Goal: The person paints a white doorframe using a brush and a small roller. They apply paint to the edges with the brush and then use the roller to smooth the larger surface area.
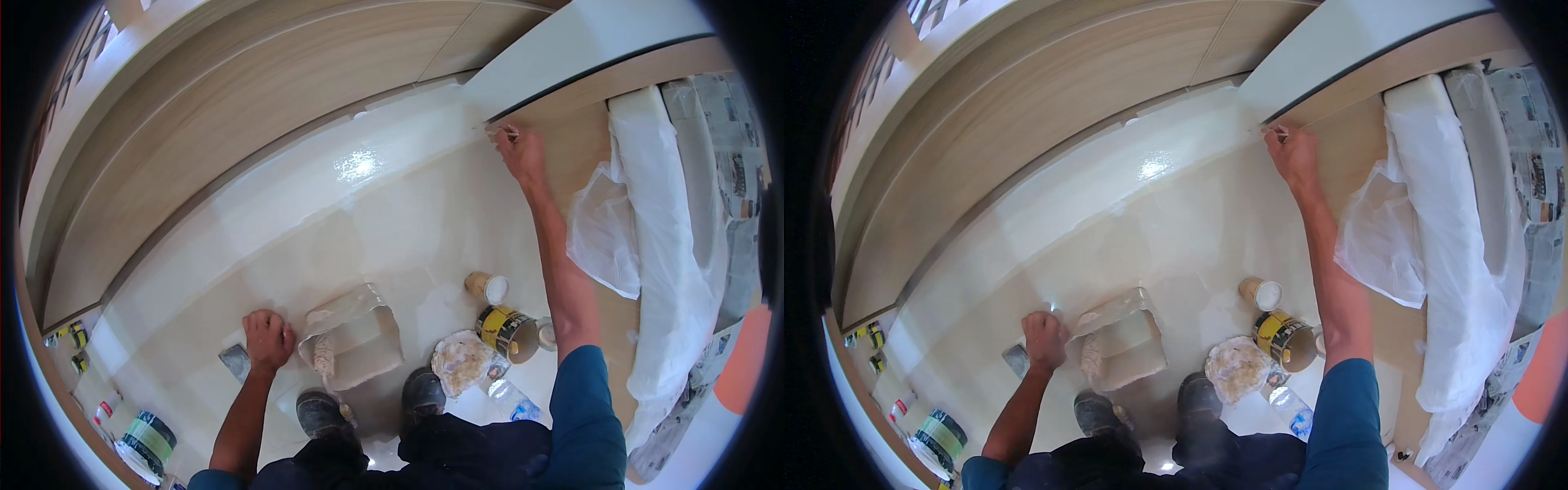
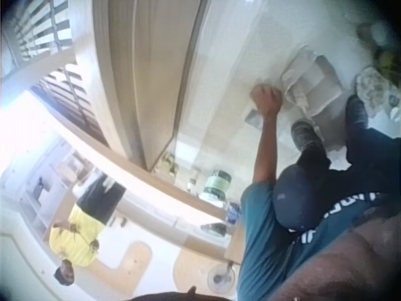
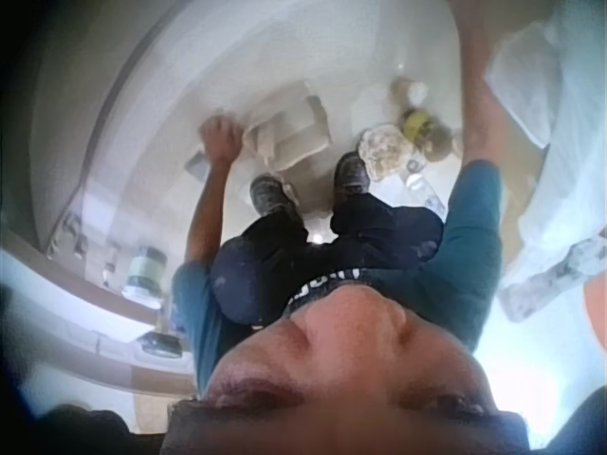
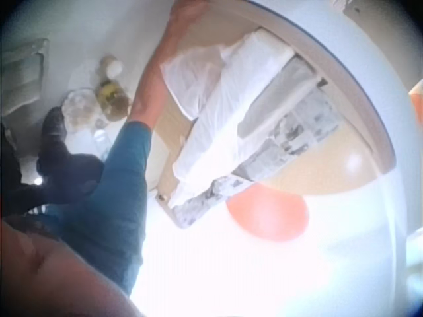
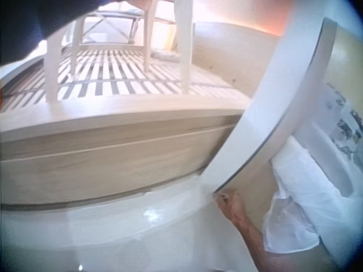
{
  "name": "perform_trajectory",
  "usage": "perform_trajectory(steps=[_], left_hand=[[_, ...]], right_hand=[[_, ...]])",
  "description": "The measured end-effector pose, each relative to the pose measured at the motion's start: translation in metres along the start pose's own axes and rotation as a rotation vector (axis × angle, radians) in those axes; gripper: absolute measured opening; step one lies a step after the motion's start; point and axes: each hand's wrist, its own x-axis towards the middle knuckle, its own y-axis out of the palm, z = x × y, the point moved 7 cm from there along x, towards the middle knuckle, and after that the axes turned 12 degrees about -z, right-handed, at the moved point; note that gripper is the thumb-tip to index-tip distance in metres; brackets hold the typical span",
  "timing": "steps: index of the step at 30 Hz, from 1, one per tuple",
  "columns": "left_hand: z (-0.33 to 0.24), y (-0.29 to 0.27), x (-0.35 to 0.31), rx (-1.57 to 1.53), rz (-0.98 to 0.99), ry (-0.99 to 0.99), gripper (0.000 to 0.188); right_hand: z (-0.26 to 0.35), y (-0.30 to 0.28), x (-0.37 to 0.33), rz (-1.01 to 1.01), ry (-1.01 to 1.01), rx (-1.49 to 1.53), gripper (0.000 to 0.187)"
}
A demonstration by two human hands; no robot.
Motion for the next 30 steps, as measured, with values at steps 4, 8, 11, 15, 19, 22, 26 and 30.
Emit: perform_trajectory(steps=[4,8,11,15,19,22,26,30], left_hand=[[-0.004,-0.001,0.004,-0.003,-0.005,-0.003,0.021],[0.002,0.0,-0.002,-0.02,0.002,0.02,0.021],[0.001,-0.001,-0.005,-0.025,-0.049,0.052,0.021],[0.003,0.003,-0.007,-0.097,-0.042,0.002,0.018],[-0.023,0.0,0.009,-0.218,-0.157,-0.001,0.013],[-0.015,-0.017,0.02,-0.557,-0.253,-0.314,0.009],[0.03,-0.101,-0.015,-0.586,-0.624,-0.465,0.021],[-0.099,-0.126,0.021,-0.682,-0.409,-0.162,0.022]], right_hand=[[0.001,-0.021,-0.009,-0.033,0.107,0.05,0.03],[0.025,-0.049,-0.032,-0.048,0.234,0.259,0.032],[0.062,-0.08,-0.064,-0.019,0.319,0.331,0.031],[0.098,-0.114,-0.116,0.07,0.341,0.423,0.029],[0.12,-0.147,-0.177,0.127,0.397,0.662,0.026],[0.133,-0.13,-0.23,0.22,0.595,0.983,0.023],[0.197,-0.052,-0.319,0.569,0.869,1.289,0.035],[0.187,-0.065,-0.356,0.581,0.962,1.529,0.035]])
